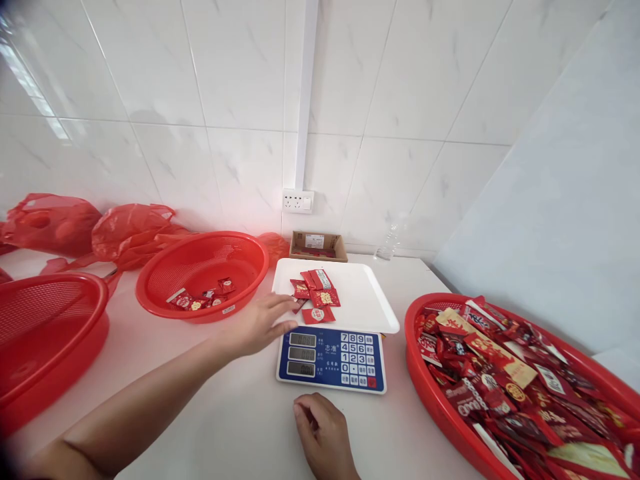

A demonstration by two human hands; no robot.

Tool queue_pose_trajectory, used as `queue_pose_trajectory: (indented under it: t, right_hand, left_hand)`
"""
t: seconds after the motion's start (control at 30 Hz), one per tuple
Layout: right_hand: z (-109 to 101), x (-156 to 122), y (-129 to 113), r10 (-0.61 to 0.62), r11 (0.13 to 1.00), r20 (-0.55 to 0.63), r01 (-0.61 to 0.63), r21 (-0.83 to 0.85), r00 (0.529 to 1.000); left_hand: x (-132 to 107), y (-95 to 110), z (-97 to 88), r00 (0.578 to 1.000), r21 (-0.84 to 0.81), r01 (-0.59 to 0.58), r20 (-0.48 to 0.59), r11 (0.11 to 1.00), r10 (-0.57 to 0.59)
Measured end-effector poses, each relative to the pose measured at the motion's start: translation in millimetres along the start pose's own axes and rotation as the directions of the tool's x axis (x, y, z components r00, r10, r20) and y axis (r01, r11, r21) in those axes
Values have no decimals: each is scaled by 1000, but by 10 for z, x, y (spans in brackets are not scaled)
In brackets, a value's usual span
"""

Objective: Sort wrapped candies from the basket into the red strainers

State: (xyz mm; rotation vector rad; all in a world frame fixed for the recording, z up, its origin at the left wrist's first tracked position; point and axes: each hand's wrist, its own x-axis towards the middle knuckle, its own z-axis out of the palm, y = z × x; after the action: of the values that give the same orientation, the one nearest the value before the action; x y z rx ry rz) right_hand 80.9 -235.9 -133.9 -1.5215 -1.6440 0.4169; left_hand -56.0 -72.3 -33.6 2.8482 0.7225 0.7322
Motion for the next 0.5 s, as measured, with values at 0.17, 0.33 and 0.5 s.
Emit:
queue_pose_trajectory:
  t: [0.17, 0.33, 0.5]
  right_hand:
    - [-2, -2, -17, 29, 999, -10, -29, 30, 1000]
    - [48, -19, 36, 47, 995, -63, -41, 91, 997]
    - [95, -34, 72, 126, 983, -89, -112, 146, 988]
  left_hand:
    - [-30, -432, -393, 953, 241, 279, 47, 930, -298]
    - [-355, -1020, -824, 855, 361, 463, 59, 809, -515]
    - [-872, -1500, -1127, 636, 472, 662, 58, 583, -770]
